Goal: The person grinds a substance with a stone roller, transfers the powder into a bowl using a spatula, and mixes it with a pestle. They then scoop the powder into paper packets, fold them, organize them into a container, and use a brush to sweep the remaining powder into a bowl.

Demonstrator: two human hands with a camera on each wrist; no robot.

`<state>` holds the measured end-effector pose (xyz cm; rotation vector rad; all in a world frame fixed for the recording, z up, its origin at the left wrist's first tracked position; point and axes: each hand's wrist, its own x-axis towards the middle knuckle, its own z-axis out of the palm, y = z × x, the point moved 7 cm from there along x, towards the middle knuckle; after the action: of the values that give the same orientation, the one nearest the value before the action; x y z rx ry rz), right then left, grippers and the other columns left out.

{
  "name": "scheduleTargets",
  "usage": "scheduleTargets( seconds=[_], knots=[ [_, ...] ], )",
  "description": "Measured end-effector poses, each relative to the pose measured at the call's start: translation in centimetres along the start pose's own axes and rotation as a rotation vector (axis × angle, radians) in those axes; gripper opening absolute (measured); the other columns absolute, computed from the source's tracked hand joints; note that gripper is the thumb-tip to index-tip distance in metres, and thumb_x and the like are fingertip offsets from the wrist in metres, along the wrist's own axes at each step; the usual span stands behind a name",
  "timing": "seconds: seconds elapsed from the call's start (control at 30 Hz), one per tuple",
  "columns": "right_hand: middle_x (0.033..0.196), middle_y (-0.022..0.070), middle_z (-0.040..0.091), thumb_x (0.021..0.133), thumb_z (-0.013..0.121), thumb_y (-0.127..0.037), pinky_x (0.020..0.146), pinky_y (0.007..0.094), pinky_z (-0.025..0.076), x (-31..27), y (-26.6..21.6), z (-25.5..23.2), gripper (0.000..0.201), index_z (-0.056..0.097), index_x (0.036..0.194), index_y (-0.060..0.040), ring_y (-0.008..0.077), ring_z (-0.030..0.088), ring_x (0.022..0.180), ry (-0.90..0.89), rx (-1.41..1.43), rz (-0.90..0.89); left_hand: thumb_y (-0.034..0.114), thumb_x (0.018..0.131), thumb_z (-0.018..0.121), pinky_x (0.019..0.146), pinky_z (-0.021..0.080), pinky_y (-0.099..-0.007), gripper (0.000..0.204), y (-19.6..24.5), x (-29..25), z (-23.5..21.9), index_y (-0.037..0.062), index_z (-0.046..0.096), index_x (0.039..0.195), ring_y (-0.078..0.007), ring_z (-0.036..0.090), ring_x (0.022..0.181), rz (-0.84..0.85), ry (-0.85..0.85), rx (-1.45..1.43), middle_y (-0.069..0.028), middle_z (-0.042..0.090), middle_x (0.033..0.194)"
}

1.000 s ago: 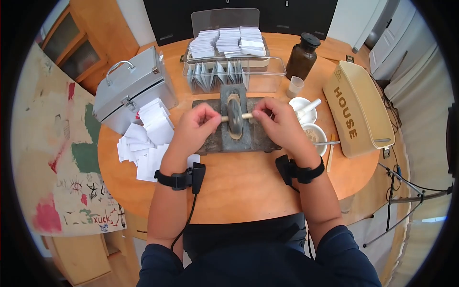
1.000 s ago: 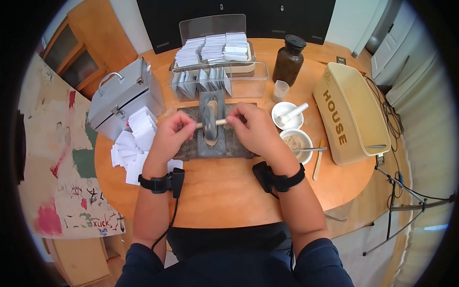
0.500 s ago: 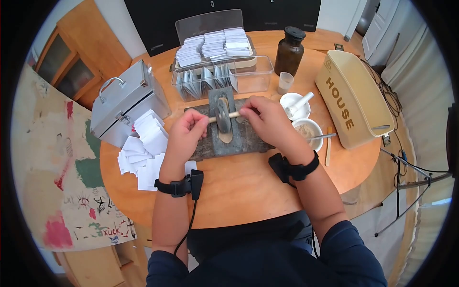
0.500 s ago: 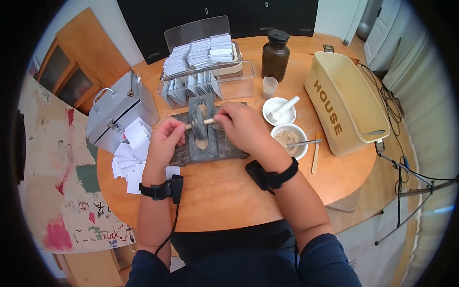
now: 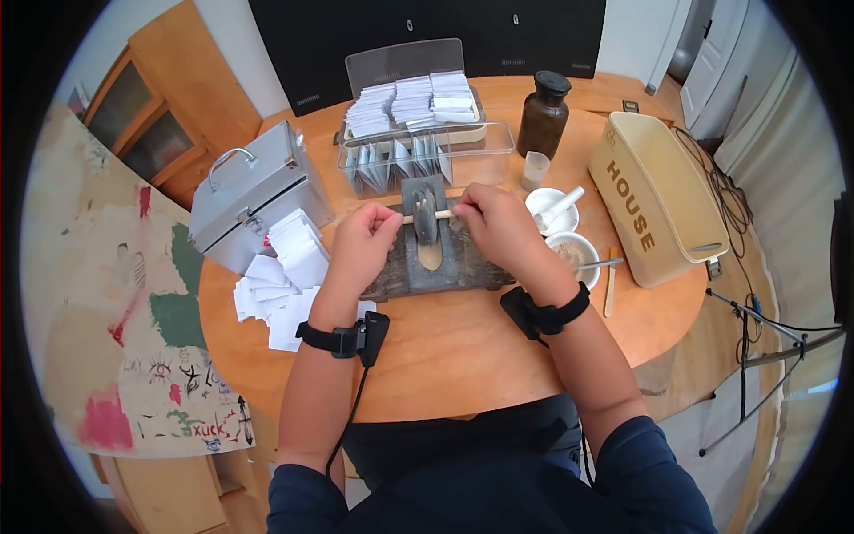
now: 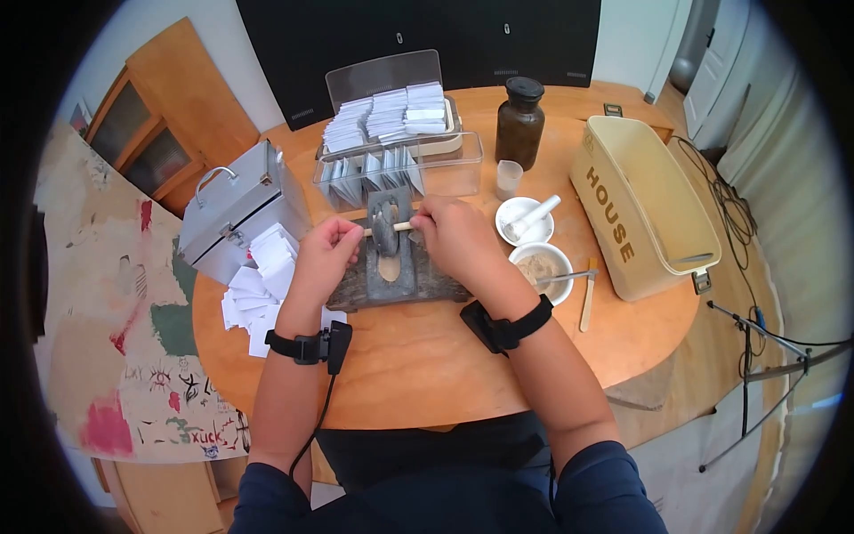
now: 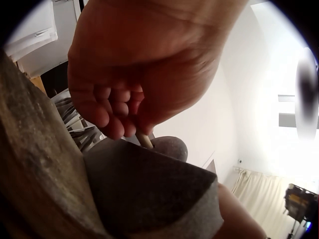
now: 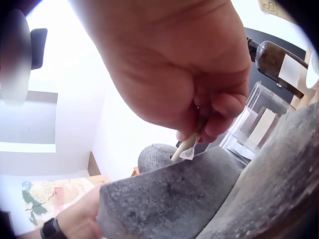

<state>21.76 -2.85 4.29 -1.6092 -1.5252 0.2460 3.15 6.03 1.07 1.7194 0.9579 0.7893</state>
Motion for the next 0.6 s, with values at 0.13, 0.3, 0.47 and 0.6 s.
scheduleTargets(
  seconds=[0.13, 0.3, 0.47, 0.6],
  knots=[
    [0.084, 0.0210, 0.067, 0.089, 0.065, -0.015, 0.070, 0.0448, 0.050, -0.7, -0.4, -0.8, 0.015, 0.065, 0.087, -0.0002, 0.0397, 0.064, 0.080, -0.091, -0.011, 0.034, 0.012, 0.094, 0.064, 0.059, 0.045, -0.0208, 0.011, 0.4, -0.6, -0.1, 0.0029, 0.061, 0.091, -0.0057, 0.056, 0.065, -0.004, -0.102, 0.032, 0.0013, 0.060, 0.073],
    [0.083, 0.0208, 0.067, 0.087, 0.065, -0.014, 0.070, 0.0461, 0.050, -1.0, -1.0, -0.6, 0.013, 0.064, 0.086, -0.0008, 0.0402, 0.064, 0.081, -0.232, 0.004, 0.032, 0.014, 0.094, 0.064, 0.060, 0.046, -0.0210, 0.012, 0.5, -1.4, 0.1, 0.0027, 0.062, 0.091, -0.0063, 0.056, 0.065, -0.022, -0.223, -0.003, 0.0013, 0.061, 0.075],
    [0.081, 0.0210, 0.067, 0.087, 0.065, -0.013, 0.070, 0.0475, 0.050, 0.6, -0.3, 0.4, 0.013, 0.063, 0.085, -0.0008, 0.0408, 0.064, 0.081, 0.031, -0.058, -0.086, 0.015, 0.094, 0.065, 0.060, 0.045, -0.0210, 0.012, -1.3, 1.4, -0.2, 0.0041, 0.062, 0.092, -0.0064, 0.055, 0.065, 0.022, 0.053, 0.081, 0.0023, 0.060, 0.075],
    [0.081, 0.0209, 0.067, 0.087, 0.064, -0.014, 0.072, 0.0477, 0.050, -0.4, -1.0, -0.1, 0.013, 0.063, 0.086, -0.0007, 0.0412, 0.064, 0.081, -0.127, -0.050, -0.037, 0.014, 0.094, 0.065, 0.059, 0.045, -0.0212, 0.010, -0.6, -0.3, -0.2, 0.0057, 0.062, 0.091, -0.0064, 0.055, 0.064, -0.029, -0.092, 0.047, 0.0023, 0.060, 0.074]
  ],
)
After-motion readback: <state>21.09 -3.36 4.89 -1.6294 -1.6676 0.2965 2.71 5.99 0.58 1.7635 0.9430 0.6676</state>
